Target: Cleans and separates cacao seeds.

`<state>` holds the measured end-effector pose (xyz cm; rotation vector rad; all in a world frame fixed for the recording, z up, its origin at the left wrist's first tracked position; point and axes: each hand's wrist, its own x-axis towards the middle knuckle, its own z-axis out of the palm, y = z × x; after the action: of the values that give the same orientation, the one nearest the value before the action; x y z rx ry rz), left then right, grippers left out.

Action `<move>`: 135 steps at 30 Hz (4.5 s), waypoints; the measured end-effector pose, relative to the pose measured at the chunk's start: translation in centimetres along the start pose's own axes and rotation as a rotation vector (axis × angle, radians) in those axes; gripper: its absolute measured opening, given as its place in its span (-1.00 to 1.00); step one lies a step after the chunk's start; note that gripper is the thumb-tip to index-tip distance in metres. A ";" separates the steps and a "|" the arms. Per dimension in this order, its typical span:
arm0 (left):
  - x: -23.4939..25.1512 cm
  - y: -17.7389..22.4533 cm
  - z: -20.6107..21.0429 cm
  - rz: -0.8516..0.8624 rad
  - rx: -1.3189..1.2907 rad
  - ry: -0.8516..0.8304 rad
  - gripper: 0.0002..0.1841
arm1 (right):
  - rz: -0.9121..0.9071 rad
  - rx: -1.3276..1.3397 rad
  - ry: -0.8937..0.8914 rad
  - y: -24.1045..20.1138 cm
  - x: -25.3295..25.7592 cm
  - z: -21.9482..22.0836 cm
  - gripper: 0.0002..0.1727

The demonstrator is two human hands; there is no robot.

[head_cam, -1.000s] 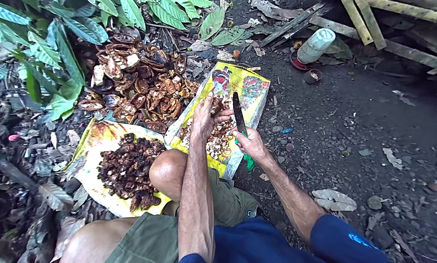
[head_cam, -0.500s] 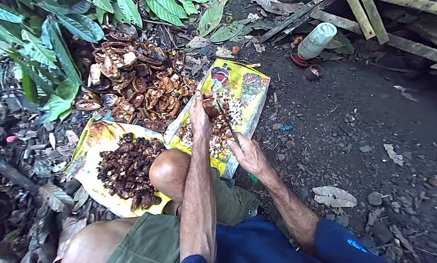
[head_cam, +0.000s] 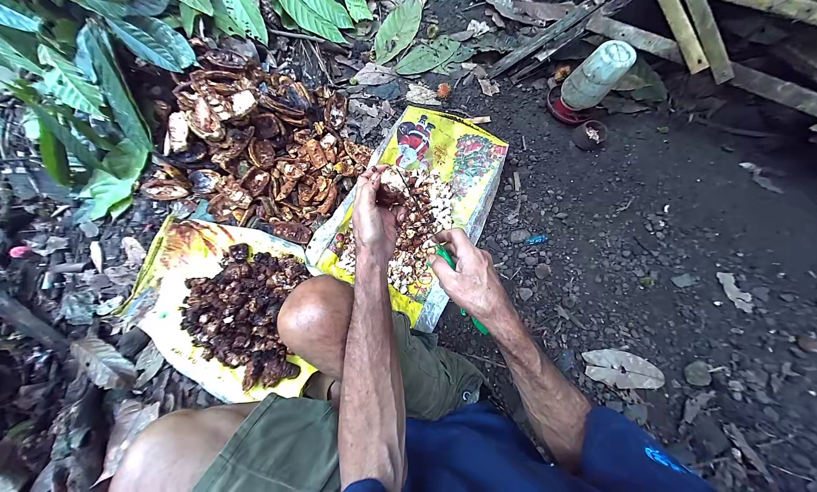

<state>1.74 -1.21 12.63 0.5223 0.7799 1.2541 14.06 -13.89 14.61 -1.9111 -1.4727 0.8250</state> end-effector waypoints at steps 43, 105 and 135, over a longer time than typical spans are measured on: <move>-0.2 -0.5 -0.1 0.252 0.093 -0.163 -0.57 | -0.253 -0.348 0.048 2.1 -1.9 -0.4 -0.64; -1.2 -1.4 0.4 0.338 1.165 0.290 -0.52 | -0.148 -0.748 -0.056 2.5 1.5 -0.2 -0.73; -1.2 0.7 0.1 0.063 0.257 -0.372 -0.47 | -0.262 -0.057 -0.401 5.9 6.2 -8.7 -0.70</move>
<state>1.25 -2.20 13.45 0.9651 0.6129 1.0758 25.49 -9.81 14.93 -1.6031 -1.9525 1.0922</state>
